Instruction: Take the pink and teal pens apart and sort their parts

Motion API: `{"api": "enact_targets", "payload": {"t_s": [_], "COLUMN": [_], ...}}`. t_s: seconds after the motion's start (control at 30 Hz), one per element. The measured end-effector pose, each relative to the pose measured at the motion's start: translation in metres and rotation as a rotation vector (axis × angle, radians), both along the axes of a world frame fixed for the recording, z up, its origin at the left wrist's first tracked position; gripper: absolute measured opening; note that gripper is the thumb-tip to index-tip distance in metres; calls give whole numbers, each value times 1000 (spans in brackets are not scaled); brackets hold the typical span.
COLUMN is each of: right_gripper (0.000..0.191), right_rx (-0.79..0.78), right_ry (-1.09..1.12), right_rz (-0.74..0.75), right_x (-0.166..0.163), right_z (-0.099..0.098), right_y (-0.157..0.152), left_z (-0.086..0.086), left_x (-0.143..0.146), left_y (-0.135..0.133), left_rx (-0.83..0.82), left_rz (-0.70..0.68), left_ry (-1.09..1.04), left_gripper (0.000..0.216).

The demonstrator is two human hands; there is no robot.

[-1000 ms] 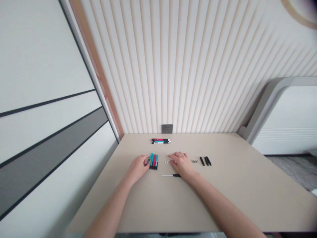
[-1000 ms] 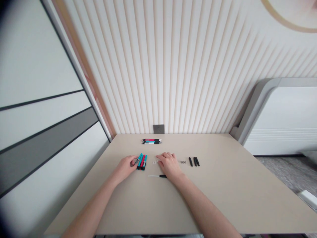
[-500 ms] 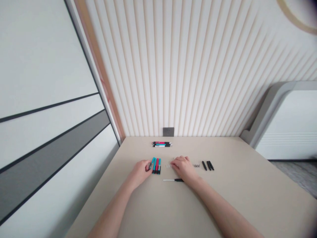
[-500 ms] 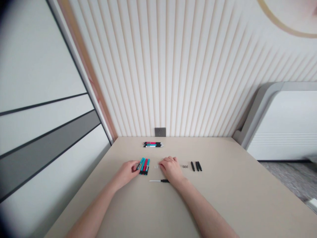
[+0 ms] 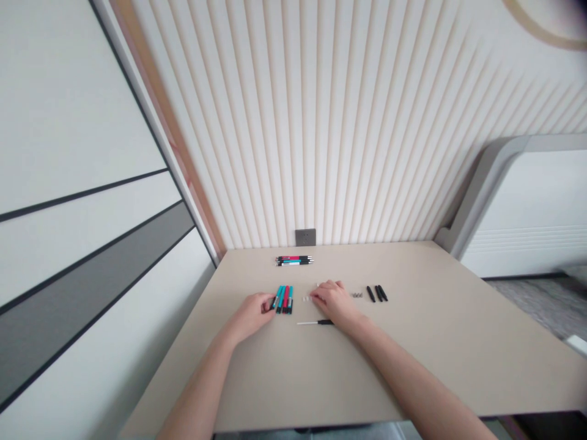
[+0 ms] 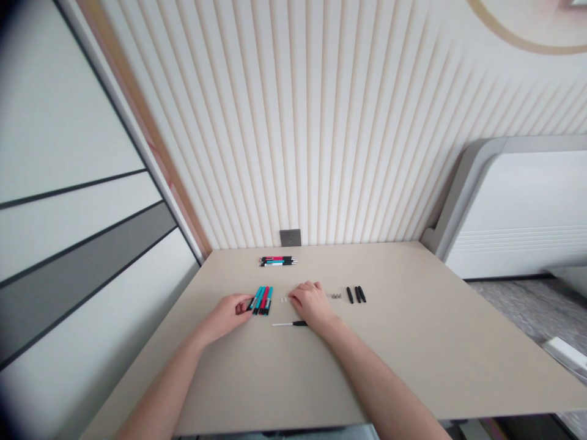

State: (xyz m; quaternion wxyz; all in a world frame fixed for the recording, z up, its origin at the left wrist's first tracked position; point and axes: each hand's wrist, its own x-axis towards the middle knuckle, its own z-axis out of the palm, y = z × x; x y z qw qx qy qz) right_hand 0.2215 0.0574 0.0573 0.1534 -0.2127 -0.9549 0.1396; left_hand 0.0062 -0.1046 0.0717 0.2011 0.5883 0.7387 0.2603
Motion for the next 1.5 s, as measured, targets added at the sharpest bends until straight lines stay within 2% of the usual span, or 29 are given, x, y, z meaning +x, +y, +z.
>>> {"api": "enact_targets", "payload": {"t_s": [0.17, 0.43, 0.57, 0.77, 1.1, 1.27, 1.5], "right_gripper": [20, 22, 22, 23, 26, 34, 33], "right_rx": [-14, -33, -36, -29, -34, 23, 30], "right_ry": [4, 27, 7, 11, -7, -31, -64], "right_rz": [5, 24, 20, 16, -2, -49, -108], "right_x": [0, 1, 1, 3, 2, 1, 3], "right_z": [-2, -1, 0, 0, 1, 3, 6], "right_y": [1, -1, -2, -4, -6, -14, -16], "left_z": [-2, -15, -16, -14, -11, -12, -13], "left_x": [0, 3, 8, 12, 18, 18, 17], "left_y": [0, -7, -10, -12, -15, -15, -11], "left_rx": [57, 87, 101, 146, 160, 174, 181], "left_rz": [46, 129, 161, 106, 114, 73, 69], "left_ry": [21, 59, 74, 98, 170, 222, 230], "left_gripper": [29, 29, 30, 28, 33, 35, 34]}}
